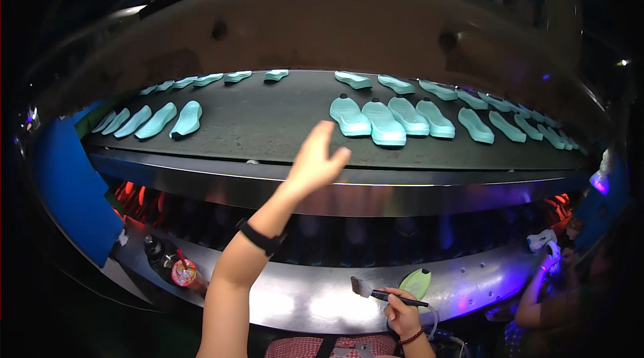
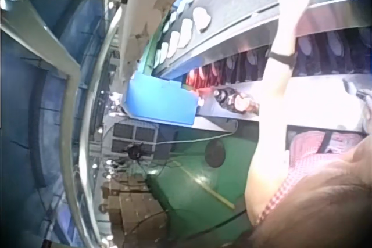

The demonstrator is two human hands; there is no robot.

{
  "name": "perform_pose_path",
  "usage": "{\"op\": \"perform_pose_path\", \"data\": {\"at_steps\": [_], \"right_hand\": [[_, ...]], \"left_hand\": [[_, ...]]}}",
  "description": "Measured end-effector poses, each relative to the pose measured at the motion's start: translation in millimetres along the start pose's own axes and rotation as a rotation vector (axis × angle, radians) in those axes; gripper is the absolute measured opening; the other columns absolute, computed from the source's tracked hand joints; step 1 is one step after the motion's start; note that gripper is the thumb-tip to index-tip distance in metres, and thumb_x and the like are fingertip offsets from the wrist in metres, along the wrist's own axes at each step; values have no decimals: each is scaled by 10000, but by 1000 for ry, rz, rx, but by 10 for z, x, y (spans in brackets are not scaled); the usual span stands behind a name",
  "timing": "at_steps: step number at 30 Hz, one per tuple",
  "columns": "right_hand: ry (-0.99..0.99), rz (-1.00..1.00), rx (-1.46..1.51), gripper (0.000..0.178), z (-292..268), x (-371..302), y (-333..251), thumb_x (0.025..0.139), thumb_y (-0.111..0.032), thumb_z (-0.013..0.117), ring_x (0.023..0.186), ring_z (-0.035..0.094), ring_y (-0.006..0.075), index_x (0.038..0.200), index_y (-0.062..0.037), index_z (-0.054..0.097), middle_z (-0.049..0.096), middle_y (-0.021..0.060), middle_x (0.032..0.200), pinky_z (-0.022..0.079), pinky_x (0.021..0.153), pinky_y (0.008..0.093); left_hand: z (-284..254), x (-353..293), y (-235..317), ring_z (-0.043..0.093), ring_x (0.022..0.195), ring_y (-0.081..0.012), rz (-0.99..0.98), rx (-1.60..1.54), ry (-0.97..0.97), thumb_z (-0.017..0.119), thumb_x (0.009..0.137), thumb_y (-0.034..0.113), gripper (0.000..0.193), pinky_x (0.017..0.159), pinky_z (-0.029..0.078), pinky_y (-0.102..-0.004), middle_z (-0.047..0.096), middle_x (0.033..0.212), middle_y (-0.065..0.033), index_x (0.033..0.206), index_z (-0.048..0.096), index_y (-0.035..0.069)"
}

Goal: Applying adhesive to shoe soles using a brush on a production line.

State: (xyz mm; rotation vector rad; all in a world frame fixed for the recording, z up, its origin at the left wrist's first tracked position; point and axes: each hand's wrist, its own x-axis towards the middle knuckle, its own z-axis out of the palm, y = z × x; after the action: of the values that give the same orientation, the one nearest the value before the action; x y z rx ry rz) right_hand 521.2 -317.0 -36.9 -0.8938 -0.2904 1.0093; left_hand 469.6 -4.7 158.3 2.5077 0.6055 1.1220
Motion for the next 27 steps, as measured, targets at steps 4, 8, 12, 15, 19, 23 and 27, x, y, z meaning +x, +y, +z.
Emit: {"op": "perform_pose_path", "data": {"at_steps": [4,8,12,15,19,23,27], "right_hand": [[-16,0,41,186,-59,30,2,810,-33,527,442,432,92,984,29,551,590,202,977,356,432,197],[33,-47,-170,177,24,-23,111,811,-32,533,462,446,86,972,38,557,605,177,950,368,438,188],[19,-22,-76,194,17,-104,107,802,2,531,622,549,118,991,41,552,605,161,957,437,554,198],[53,-84,-75,220,19,-213,-25,773,45,543,699,581,141,993,46,547,602,162,965,470,617,219],[136,-122,-55,275,-294,-218,-61,711,96,584,759,573,142,984,67,558,607,138,945,463,653,215],[174,-247,-108,243,-244,-92,-232,693,97,587,894,583,202,932,58,585,607,155,959,436,846,285],[122,-393,-138,236,-157,7,-471,691,93,573,912,572,228,922,46,585,597,163,967,417,881,329]], "left_hand": [[379,279,284,196,1273,-357,-48,310,-247,503,781,385,753,1040,169,-434,169,1380,-233,1333,177,-10],[527,445,109,232,1256,-321,-19,479,-82,468,822,348,647,1016,196,-430,228,1388,-122,1341,211,58],[443,475,47,463,967,-262,-57,657,-1,581,745,328,364,791,363,-389,570,993,-71,982,562,53],[122,237,172,478,908,-265,79,540,83,628,707,281,265,755,370,-384,585,861,-73,844,584,58],[-79,-301,220,478,914,-232,116,-90,543,586,751,189,199,803,372,-339,539,920,-97,857,535,28],[-171,-985,320,447,1029,-201,-346,-1063,637,508,761,30,483,885,368,-321,417,1137,-132,1201,311,2],[-211,-1484,168,557,973,-216,-577,-1561,-43,505,733,-42,488,836,465,-314,538,1054,-138,1198,357,-33]]}}
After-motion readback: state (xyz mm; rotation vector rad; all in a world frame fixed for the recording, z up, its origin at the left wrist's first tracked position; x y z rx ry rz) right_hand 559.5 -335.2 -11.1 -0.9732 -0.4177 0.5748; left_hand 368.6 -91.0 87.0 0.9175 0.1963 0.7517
